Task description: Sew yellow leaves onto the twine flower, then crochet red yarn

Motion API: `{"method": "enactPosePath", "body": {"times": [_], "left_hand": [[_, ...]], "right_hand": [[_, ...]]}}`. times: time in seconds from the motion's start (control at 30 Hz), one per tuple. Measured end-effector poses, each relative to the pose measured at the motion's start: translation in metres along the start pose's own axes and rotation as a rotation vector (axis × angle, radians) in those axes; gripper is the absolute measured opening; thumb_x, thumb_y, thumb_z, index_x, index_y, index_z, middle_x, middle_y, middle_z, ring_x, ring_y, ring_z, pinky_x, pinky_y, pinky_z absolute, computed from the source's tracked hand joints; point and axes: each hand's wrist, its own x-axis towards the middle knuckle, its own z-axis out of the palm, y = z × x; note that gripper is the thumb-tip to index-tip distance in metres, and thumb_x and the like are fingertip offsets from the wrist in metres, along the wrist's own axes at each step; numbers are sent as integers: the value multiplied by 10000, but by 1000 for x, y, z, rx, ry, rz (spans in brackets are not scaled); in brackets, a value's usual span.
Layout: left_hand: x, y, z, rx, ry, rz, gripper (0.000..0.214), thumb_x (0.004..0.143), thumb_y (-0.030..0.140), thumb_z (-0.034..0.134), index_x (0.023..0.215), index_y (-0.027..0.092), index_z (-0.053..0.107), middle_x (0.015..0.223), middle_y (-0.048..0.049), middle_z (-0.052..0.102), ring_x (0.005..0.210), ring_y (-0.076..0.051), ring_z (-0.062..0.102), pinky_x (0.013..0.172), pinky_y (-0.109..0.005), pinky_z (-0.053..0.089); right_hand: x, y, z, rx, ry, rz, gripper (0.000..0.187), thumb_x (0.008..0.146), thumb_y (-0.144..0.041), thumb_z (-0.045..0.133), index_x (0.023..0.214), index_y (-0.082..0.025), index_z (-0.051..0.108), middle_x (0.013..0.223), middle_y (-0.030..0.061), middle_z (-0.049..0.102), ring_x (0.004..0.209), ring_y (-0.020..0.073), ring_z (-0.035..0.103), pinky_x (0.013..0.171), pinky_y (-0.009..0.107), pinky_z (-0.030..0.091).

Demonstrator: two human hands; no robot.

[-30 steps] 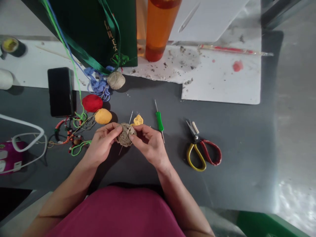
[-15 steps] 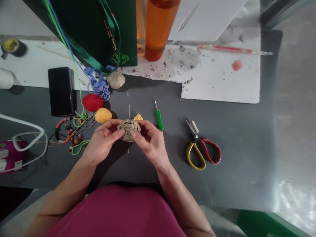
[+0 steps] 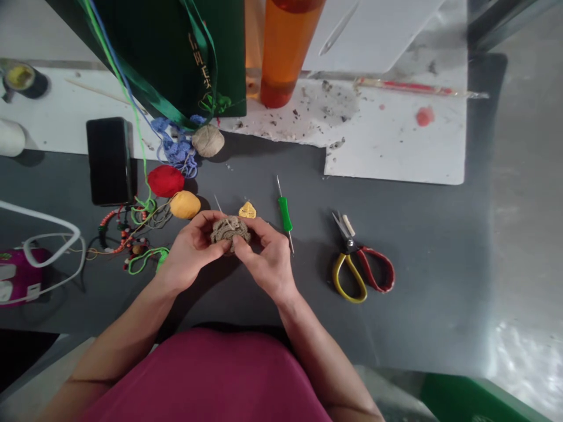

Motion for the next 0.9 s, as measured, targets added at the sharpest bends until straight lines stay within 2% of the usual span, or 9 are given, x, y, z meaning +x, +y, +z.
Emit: {"method": "enactPosePath", "body": {"times": [0.17,0.33,0.4,0.53,0.73,0.9], "left_hand": [[-2,1,0,-25,-8,21,432,608,144,846,974,205,624,926,-6,702,888,-153,662,821,-288,546],[0,-3,1,-53,125,53,363,594,115,760,922,203,632,867,12,691,825,-145,645,747,-268,528],[1,-4,2,-50,141,55,348,587,106,733,907,201,635,872,11,695,821,-142,642,741,-263,522],[2,-2,2,-28,68,26,396,605,161,796,972,203,653,914,-7,713,866,-163,664,773,-282,535],[3,-3,2,-130,119,-4,350,613,190,836,920,193,668,866,5,722,808,-136,661,766,-267,541],[1,-2,3,-218,134,9,369,608,202,897,909,190,685,866,18,726,817,-111,660,791,-238,533]], "right_hand": [[-1,-3,0,49,-31,-31,268,796,-306,745,1053,-241,703,1002,49,796,918,207,759,846,361,634],[-2,-4,-1,46,-77,-69,307,801,-271,732,1100,-244,670,1068,56,785,994,209,753,912,369,627],[-2,-3,-1,35,-77,-59,303,789,-245,719,1088,-243,673,1059,54,788,981,204,756,912,371,628],[-1,-2,-1,4,-84,-44,308,775,-237,713,1081,-243,678,1058,51,788,938,198,756,875,367,635],[-1,-5,-2,33,-74,-22,327,780,-275,757,1088,-243,654,944,30,777,862,184,742,807,333,627],[-2,-5,-1,78,-100,-32,449,780,-333,808,1182,-262,621,1081,52,769,969,203,745,879,361,628]]}}
